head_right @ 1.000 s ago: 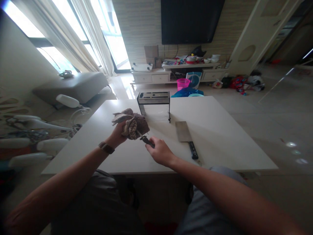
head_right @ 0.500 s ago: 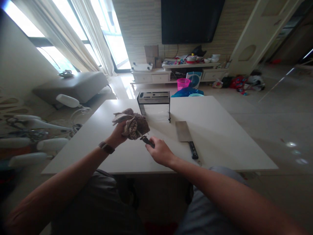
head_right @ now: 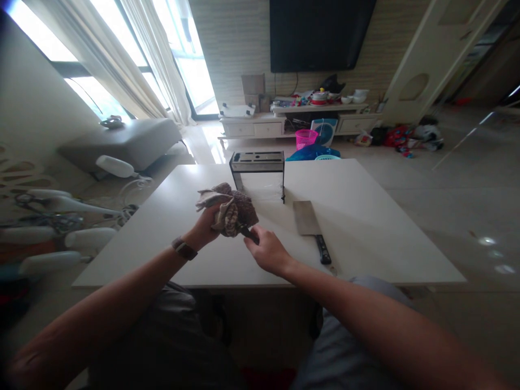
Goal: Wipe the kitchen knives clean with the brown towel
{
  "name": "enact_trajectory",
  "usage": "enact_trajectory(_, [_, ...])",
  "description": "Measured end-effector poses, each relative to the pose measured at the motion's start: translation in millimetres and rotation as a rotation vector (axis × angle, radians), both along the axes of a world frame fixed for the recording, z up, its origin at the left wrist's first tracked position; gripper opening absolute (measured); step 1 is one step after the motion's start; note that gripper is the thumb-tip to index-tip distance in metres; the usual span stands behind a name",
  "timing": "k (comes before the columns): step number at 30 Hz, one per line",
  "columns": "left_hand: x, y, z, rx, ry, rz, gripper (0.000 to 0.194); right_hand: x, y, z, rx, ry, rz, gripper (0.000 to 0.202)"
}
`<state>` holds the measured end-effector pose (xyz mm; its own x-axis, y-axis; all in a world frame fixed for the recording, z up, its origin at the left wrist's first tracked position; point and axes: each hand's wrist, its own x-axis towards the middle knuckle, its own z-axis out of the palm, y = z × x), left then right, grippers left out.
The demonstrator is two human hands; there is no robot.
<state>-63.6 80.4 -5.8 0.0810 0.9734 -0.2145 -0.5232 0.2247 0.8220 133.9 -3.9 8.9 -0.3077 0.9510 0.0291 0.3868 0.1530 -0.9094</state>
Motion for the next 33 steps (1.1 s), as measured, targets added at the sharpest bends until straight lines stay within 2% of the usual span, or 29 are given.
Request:
enact_trajectory(3, [13.8,-8.7,-2.8,-0.002,-0.013,-0.079,0.022,0.5,1.2,-1.3,-0.004,0.019,-0.017,0.016])
enact_trajectory(6, [16.8,-6.4,0.0,0.017,-0.009,-0.085,0.031,0.8,1.8,-0.3,-0.031,0.019,-0.028,0.015])
enact_trajectory(12, [-15.0,19.2,12.0,0.128,-0.034,0.025,0.022,-0.8,-1.8,5.6,-0.035,-0.019,0.002,0.015])
enact_trajectory(16, [-27.2,20.3,12.5,0.134,-0.04,0.041,0.023,-0.9,-4.6,5.7,0.003,-0.068,0.032,0.014])
enact_trajectory(19, [-18.4,12.2,8.9,0.125,-0.048,0.04,0.025,0.3,-3.0,3.8,0.019,-0.058,0.021,0.015])
enact_trajectory(26, [9.7,-3.7,2.6,-0.017,-0.058,-0.062,0.018,2.0,0.4,2.6,0.038,0.013,0.003,0.01])
enact_trajectory(30, [8.7,-2.1,13.5,0.059,-0.121,-0.097,0.018,3.4,-2.8,11.3,0.087,0.035,0.033,0.02])
enact_trajectory(33, [6.7,-2.4,27.3,0.143,-0.198,-0.157,0.024,8.5,3.5,18.3,0.196,0.09,-0.091,0.027])
